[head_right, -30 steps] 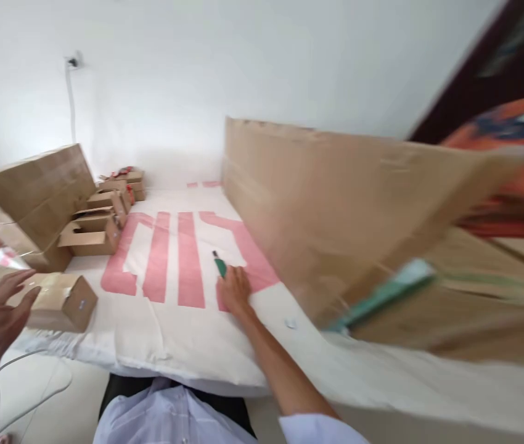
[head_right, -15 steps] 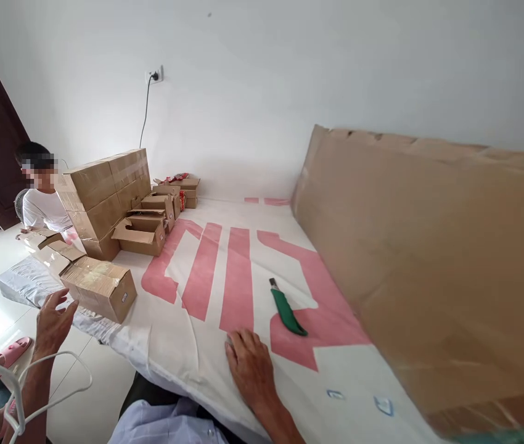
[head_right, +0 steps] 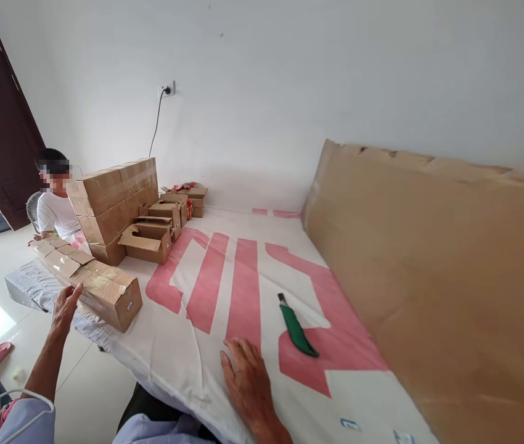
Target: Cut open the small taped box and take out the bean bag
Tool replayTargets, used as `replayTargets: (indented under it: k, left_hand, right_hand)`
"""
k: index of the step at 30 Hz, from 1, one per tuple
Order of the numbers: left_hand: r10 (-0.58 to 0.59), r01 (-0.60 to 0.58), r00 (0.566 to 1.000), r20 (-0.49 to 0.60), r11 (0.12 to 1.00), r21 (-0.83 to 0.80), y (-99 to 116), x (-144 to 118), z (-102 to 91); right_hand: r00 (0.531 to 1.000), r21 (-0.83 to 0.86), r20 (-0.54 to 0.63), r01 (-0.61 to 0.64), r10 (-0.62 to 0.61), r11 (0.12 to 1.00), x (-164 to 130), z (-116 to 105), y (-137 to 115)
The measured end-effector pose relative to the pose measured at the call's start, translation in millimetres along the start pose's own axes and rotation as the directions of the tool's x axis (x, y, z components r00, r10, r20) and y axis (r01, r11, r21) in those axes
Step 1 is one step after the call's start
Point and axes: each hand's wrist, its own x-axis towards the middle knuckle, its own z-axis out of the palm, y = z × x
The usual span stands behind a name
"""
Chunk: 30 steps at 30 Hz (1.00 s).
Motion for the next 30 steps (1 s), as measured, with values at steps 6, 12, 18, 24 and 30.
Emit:
replayTargets:
  k: [6, 12, 18, 24, 30]
  left_hand:
    - [-0.045, 0.046, 0.998, 0.045, 0.998, -0.032, 15, -1, 6.3]
    - [0.065, -0.051, 0.981, 0.186, 0.996, -0.077, 31, -49, 26.1]
    - [0.257, -0.178, 0.774, 0.579, 0.965, -0.191, 46, -112, 44.9]
    - [0.422, -0.127, 0.624, 0.657, 0.885, -0.448, 72, -109, 63.7]
    - [0.417, -0.056, 0.625, 0.660, 0.867, -0.495, 72, -114, 66.8]
  right_hand:
    - [0.972, 0.327, 0.215, -0.160, 0.092, 0.931, 33, 14, -58]
    - [0.857, 0.570, 0.504, -0.425, 0.109, 0.704, 59, 19, -103]
    - [0.865, 0.699, 0.421, -0.500, 0.272, 0.511, 57, -11, -78]
    - [0.835, 0.653, 0.441, -0.551, 0.330, 0.520, 42, -48, -52]
    - [0.819, 0.598, 0.495, -0.564, 0.291, 0.570, 45, -63, -47]
